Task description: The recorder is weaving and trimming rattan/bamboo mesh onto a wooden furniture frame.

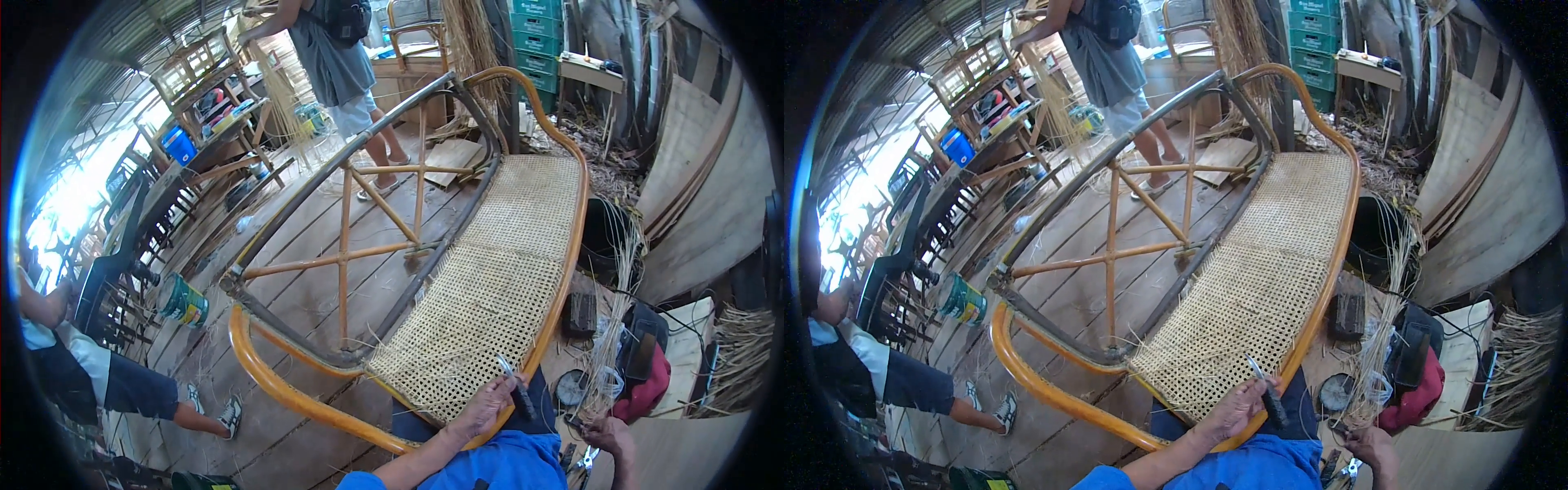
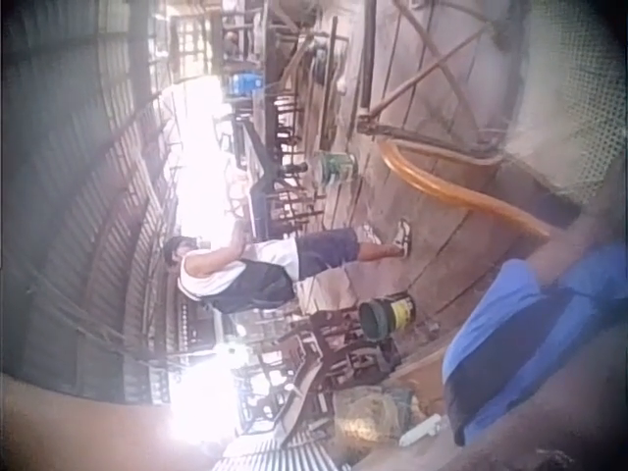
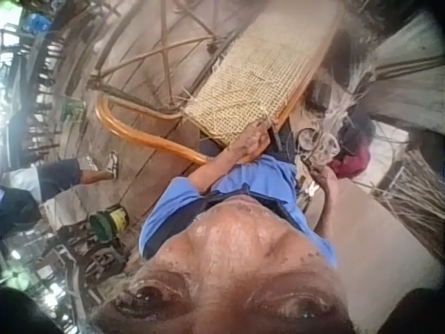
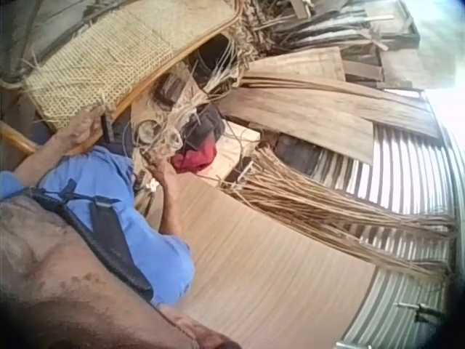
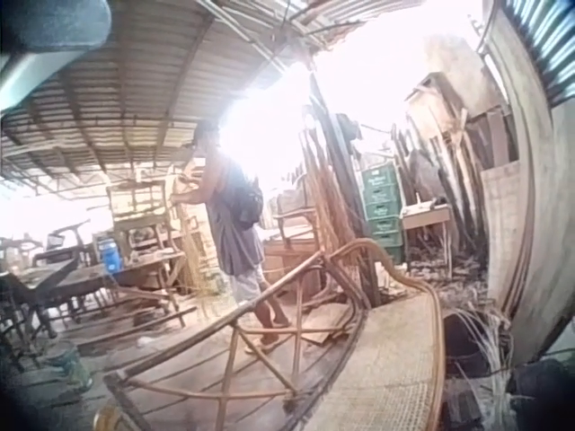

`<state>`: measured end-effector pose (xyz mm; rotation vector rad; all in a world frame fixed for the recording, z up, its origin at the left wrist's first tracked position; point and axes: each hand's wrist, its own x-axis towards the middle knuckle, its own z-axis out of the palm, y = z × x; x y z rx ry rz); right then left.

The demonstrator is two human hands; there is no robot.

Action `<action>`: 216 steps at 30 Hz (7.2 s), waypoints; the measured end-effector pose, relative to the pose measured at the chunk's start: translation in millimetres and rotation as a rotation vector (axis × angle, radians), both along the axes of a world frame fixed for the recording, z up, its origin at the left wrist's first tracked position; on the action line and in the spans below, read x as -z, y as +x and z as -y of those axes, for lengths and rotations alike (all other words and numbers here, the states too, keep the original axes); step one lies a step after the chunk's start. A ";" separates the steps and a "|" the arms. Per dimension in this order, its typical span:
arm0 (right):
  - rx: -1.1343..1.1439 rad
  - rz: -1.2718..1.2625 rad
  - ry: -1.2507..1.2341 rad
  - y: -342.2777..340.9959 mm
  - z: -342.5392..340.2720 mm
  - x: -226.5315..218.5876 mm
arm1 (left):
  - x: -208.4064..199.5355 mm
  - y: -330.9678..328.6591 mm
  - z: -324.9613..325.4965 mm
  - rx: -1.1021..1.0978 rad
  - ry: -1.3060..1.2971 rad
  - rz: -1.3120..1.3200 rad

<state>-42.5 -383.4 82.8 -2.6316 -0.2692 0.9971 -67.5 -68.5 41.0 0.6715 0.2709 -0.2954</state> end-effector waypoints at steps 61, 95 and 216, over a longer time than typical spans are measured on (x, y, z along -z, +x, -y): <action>0.016 1.062 0.288 233.9 -205.2 106.1 | -288.9 59.7 -281.2 -0.421 2.331 0.299; -0.038 1.004 0.259 241.8 -209.6 105.6 | -229.3 80.2 -386.1 0.405 2.090 0.016; 0.042 1.132 0.420 238.5 -205.8 117.4 | -222.6 29.8 -414.4 0.132 1.958 -0.417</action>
